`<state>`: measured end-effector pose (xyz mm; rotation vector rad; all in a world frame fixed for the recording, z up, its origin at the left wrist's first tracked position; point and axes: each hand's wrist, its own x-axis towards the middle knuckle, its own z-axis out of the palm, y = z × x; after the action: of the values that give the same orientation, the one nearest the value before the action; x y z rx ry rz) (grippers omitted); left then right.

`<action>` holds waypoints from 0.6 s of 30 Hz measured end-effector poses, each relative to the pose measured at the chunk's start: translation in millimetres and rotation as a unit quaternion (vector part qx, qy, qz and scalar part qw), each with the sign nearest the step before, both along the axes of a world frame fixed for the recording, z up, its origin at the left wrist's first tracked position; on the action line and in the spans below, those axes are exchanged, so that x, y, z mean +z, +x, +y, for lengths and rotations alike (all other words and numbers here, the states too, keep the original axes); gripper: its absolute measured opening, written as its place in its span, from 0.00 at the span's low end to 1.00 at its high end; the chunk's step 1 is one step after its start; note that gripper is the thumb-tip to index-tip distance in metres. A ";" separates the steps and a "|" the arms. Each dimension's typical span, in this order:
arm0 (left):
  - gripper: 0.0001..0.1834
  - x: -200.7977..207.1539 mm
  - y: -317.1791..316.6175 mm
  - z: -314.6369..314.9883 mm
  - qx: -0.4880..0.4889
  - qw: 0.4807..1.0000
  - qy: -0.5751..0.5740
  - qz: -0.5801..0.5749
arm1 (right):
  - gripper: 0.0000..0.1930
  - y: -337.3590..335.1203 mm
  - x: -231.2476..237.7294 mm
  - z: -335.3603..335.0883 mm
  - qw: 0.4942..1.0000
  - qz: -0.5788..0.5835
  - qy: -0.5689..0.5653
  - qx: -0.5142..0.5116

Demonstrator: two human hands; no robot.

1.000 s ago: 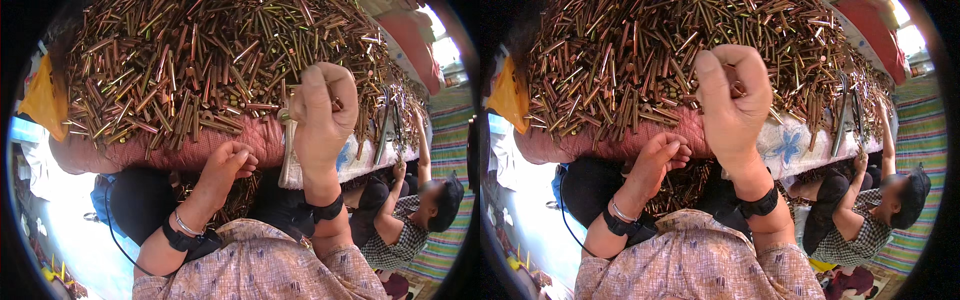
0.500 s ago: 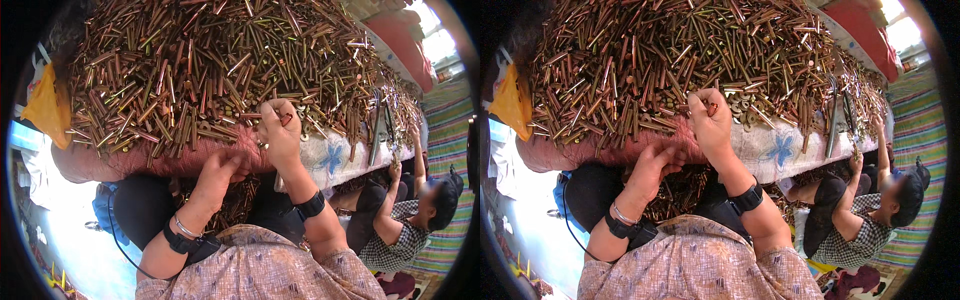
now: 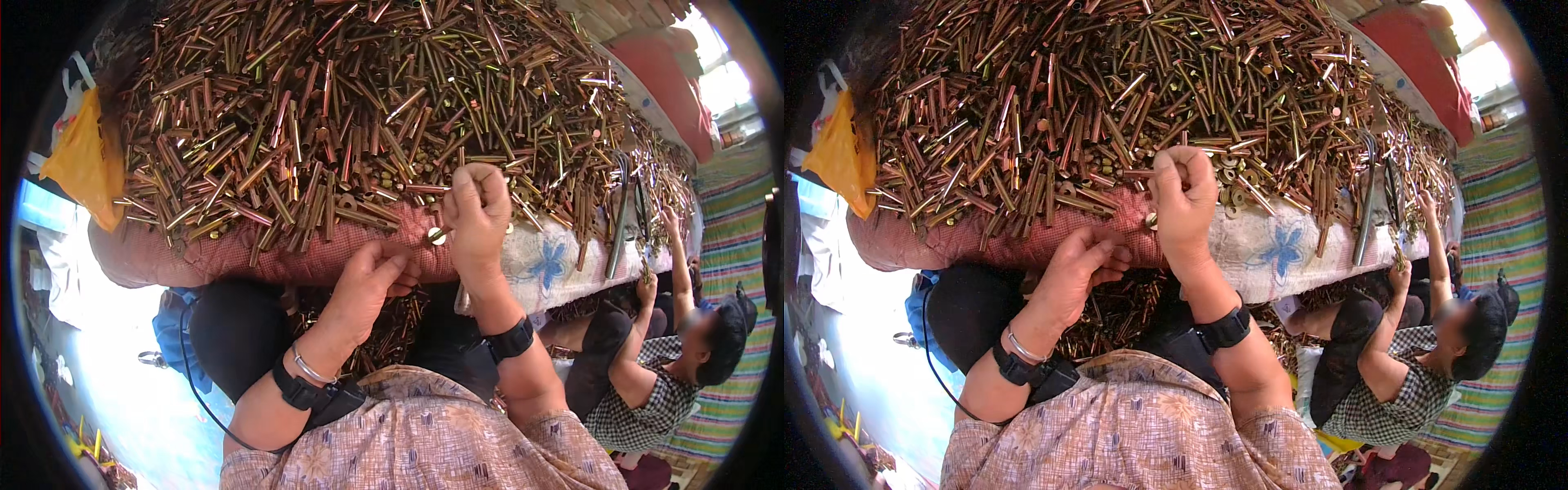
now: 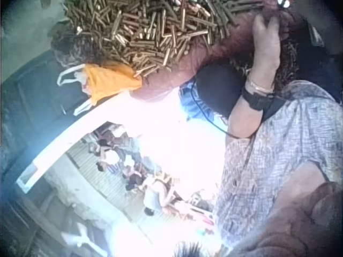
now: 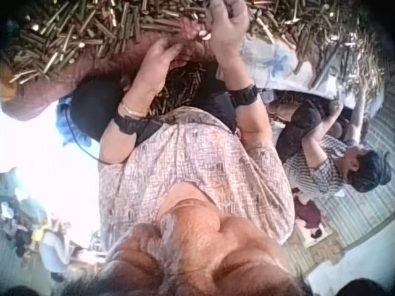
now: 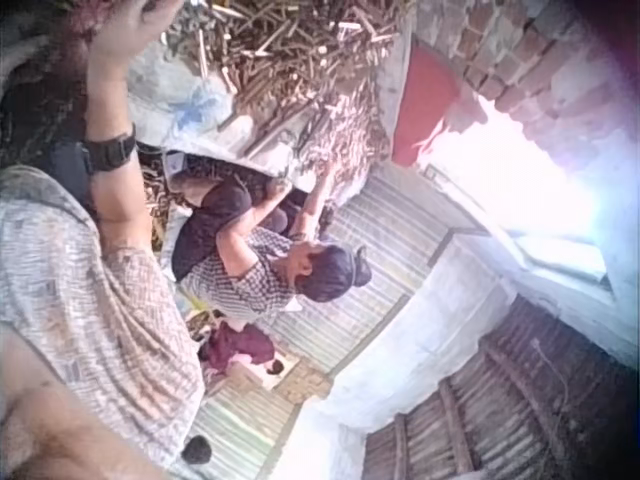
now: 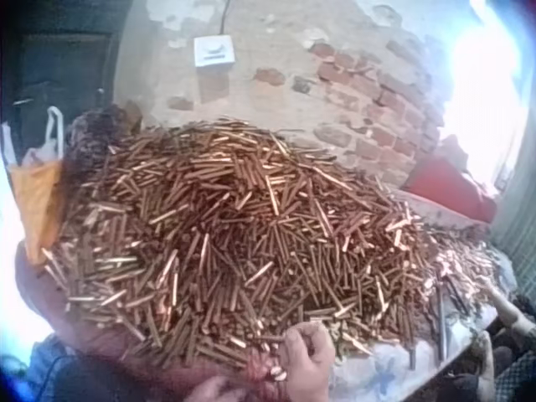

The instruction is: The person picks up metal rods from a large pile and slides metal washers onto them one by one. The assembled pieces are handled individually or in small bundles and then placed into a container.

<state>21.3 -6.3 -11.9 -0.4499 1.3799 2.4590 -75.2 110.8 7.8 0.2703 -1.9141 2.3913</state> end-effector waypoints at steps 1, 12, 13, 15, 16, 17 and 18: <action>0.09 -2.1 -0.6 0.5 0.000 1.000 0.003 -0.004 | 0.03 -1.2 8.8 -1.3 1.000 -0.001 -0.019 0.001; 0.08 -2.0 3.6 -0.1 -0.017 1.000 0.003 0.004 | 0.07 -8.9 -32.7 -1.3 0.943 0.155 0.282 -0.080; 0.08 -2.7 6.3 -0.8 -0.014 1.000 0.009 0.003 | 0.07 0.1 -33.6 -3.4 0.988 0.016 0.145 -0.043; 0.08 -5.9 2.1 -3.1 0.013 1.000 0.023 -0.008 | 0.06 -7.0 -12.6 -10.7 0.994 0.018 0.109 -0.023; 0.08 -7.9 -0.5 -4.5 0.010 1.000 0.019 -0.003 | 0.05 -14.7 5.3 -16.6 0.997 0.025 0.070 0.003; 0.09 -8.4 0.9 -6.3 0.005 1.000 0.014 -0.001 | 0.06 -14.6 27.1 -18.7 0.994 0.102 0.016 0.023; 0.09 -6.5 -1.7 -5.3 -0.007 1.000 0.006 -0.025 | 0.06 -11.2 51.8 -17.8 0.992 0.127 -0.006 0.024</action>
<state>19.6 -11.6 -18.4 -0.4950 1.3432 2.4268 -86.4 92.9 59.7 0.5955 -1.7976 2.2656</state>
